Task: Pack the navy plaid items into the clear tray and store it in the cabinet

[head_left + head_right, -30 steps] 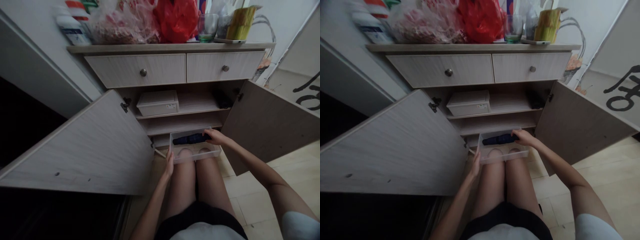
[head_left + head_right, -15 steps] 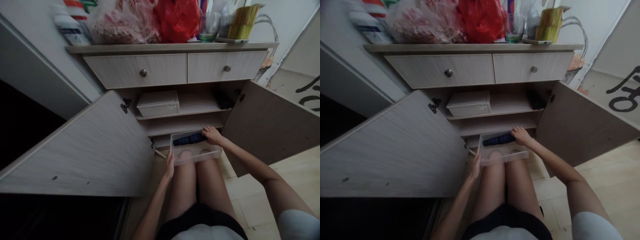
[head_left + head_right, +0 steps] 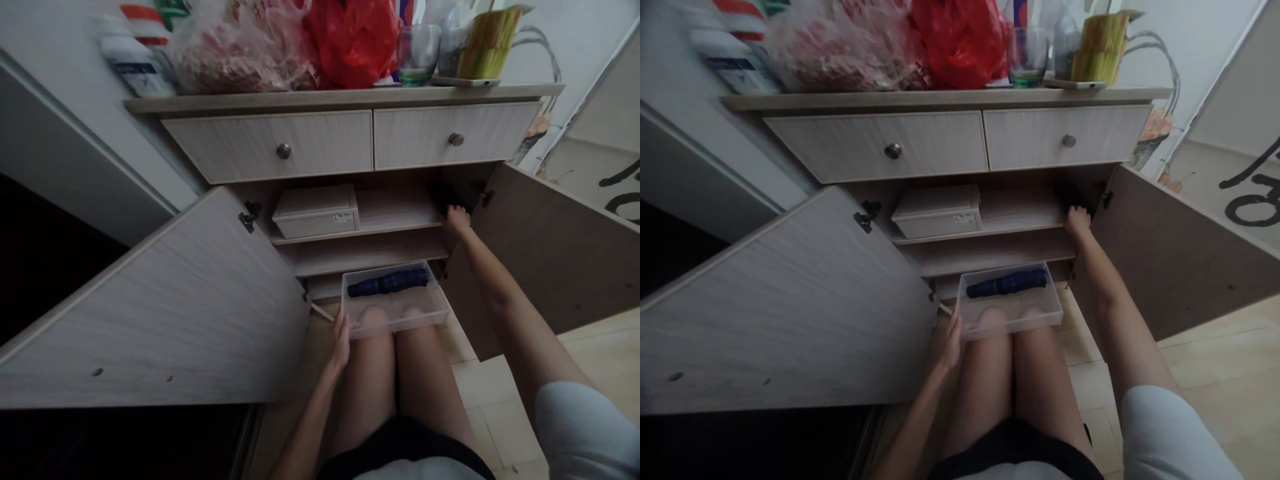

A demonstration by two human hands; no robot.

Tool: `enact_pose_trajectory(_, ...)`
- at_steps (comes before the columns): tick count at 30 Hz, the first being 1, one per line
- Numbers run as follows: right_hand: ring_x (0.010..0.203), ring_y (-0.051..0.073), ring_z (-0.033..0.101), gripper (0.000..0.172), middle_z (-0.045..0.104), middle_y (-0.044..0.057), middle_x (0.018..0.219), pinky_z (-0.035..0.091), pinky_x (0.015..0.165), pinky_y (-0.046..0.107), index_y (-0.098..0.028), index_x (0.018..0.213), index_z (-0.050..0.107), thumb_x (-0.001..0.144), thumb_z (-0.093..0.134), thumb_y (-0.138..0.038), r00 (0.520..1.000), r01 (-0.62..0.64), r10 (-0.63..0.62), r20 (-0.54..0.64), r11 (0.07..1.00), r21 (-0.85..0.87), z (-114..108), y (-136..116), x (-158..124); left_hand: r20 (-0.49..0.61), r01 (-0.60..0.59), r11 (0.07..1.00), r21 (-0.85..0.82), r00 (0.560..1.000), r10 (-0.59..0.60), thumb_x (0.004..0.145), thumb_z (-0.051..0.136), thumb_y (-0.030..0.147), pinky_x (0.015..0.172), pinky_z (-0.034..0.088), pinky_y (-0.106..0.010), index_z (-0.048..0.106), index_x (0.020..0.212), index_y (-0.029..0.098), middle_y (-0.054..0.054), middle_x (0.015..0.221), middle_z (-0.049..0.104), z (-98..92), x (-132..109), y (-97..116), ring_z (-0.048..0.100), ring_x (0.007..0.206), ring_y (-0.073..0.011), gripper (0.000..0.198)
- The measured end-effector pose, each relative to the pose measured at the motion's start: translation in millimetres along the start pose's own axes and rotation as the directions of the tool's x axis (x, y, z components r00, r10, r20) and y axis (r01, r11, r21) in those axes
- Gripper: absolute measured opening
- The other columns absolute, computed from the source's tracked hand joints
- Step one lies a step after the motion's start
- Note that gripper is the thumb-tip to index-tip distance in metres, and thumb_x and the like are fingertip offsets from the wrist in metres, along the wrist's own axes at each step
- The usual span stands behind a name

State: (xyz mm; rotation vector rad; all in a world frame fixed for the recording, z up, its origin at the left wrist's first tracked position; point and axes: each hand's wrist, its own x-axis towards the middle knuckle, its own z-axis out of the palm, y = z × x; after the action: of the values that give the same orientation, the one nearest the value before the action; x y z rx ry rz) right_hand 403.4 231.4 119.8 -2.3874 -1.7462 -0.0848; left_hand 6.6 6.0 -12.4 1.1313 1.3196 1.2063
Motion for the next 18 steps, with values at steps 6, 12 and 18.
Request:
enact_pose_trajectory(6, 0.123, 0.033, 0.053, 0.046, 0.05, 0.028, 0.136, 0.042, 0.097, 0.043, -0.003, 0.136, 0.052, 0.092, 0.044, -0.013, 1.0, -0.019, 0.017, -0.021, 0.997, -0.073, 9, -7, 13, 0.016, 0.017, 1.0, -0.016, 1.0, -0.017, 0.08, 0.049, 0.082, 0.102, 0.051, -0.044, 0.04, 0.155, 0.024, -0.012, 0.164, 0.031, -2.1, 2, -1, 0.063, 0.121, -0.0317, 0.095)
enact_pose_trajectory(12, 0.12, 0.034, 0.056, 0.053, 0.044, 0.029, 0.142, 0.047, 0.091, 0.036, -0.005, 0.137, 0.05, 0.086, 0.06, -0.018, 0.999, -0.031, 0.032, 0.017, 0.997, -0.07, 13, -13, 19, -0.013, 0.017, 1.0, -0.007, 1.0, -0.017, 0.085, 0.046, 0.077, 0.101, 0.052, -0.042, 0.038, 0.156, 0.024, -0.012, 0.162, 0.037, -2.4, 1, -3, 0.069, 0.11, -0.0258, 0.089)
enact_pose_trajectory(18, 0.117, 0.036, 0.059, 0.071, 0.044, 0.03, 0.14, 0.047, 0.092, 0.045, -0.014, 0.149, 0.037, 0.085, 0.067, -0.024, 0.989, -0.145, 0.142, 0.039, 0.987, 0.073, 20, -14, 13, 0.01, -0.001, 1.0, 0.019, 1.0, 0.001, 0.085, 0.046, 0.076, 0.1, 0.053, -0.044, 0.037, 0.156, 0.022, -0.014, 0.156, 0.047, -1.8, -2, 1, 0.068, 0.111, -0.0271, 0.09)
